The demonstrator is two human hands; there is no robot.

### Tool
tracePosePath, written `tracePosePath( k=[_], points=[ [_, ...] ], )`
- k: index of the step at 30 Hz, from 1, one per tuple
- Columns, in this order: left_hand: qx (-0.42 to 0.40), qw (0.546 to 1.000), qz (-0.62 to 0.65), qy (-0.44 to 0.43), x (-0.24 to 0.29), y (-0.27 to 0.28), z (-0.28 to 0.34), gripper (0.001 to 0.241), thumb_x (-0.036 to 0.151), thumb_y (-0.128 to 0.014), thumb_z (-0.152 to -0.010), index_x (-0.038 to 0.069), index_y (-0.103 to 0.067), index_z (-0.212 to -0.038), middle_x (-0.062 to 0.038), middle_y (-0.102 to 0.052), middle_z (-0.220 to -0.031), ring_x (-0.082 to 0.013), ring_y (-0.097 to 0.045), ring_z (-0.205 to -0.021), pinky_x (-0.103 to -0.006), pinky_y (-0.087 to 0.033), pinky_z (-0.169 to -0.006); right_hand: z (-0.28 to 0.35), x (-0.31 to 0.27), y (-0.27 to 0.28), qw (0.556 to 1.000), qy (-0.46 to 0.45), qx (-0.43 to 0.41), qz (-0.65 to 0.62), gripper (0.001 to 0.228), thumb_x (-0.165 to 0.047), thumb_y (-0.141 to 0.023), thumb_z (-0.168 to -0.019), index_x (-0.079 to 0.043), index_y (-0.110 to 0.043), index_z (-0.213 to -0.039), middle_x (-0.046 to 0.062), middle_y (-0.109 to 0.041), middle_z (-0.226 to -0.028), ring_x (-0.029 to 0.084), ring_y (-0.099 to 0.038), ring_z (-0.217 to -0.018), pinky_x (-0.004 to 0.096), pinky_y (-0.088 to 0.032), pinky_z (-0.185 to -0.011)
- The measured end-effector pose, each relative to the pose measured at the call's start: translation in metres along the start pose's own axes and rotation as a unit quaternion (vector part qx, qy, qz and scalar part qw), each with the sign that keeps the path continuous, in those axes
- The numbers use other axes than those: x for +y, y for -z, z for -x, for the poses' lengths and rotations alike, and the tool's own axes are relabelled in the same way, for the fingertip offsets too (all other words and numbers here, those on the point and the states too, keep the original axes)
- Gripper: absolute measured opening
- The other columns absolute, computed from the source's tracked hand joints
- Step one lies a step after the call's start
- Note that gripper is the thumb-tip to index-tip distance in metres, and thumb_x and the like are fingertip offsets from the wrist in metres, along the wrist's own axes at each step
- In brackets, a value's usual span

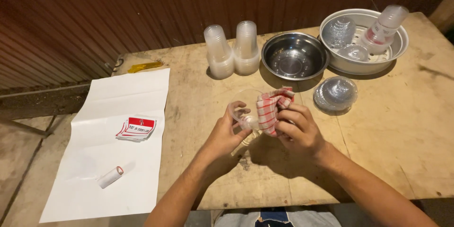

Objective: Cleaning plastic cups individually using a cloth at a counter.

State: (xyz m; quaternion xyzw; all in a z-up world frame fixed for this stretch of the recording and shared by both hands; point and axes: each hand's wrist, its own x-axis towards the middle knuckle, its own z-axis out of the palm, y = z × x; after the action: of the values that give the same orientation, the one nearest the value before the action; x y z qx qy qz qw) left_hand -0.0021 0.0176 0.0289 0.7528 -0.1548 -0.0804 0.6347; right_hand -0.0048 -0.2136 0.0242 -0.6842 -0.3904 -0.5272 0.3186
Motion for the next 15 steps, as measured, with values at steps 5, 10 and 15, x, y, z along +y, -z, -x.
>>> tracePosePath(
  k=[5, 10, 15],
  points=[
    [-0.015, 1.000, 0.024, -0.012, -0.001, 0.000, 0.004, 0.069, -0.005, -0.075, -0.081, 0.005, -0.039, -0.140, -0.032, -0.058, -0.132, -0.0424, -0.060, -0.122, -0.0484, -0.050, -0.105, 0.007, 0.036, -0.006, 1.000, 0.011, 0.010, 0.000, 0.018, -0.022, -0.075, -0.095, -0.006, -0.069, -0.090, 0.016, -0.069, -0.095, 0.042, -0.067, -0.086, 0.049, -0.058, -0.083],
    [-0.023, 0.999, 0.041, -0.008, -0.011, -0.001, 0.000, 0.073, -0.006, -0.076, -0.081, 0.007, -0.038, -0.142, -0.032, -0.057, -0.134, -0.0421, -0.059, -0.123, -0.0471, -0.050, -0.106, 0.000, 0.044, -0.007, 1.000, 0.000, 0.001, 0.009, 0.015, -0.011, -0.080, -0.090, -0.003, -0.067, -0.091, 0.017, -0.069, -0.097, 0.044, -0.068, -0.090, 0.051, -0.057, -0.084],
    [-0.006, 0.999, 0.030, -0.010, -0.012, 0.000, -0.001, 0.073, -0.007, -0.075, -0.080, 0.006, -0.038, -0.142, -0.032, -0.058, -0.134, -0.0425, -0.060, -0.123, -0.0464, -0.051, -0.106, -0.003, 0.035, -0.006, 1.000, -0.004, 0.023, 0.004, 0.020, -0.022, -0.076, -0.096, -0.005, -0.069, -0.089, 0.015, -0.069, -0.095, 0.041, -0.068, -0.087, 0.048, -0.058, -0.083]
  ],
)
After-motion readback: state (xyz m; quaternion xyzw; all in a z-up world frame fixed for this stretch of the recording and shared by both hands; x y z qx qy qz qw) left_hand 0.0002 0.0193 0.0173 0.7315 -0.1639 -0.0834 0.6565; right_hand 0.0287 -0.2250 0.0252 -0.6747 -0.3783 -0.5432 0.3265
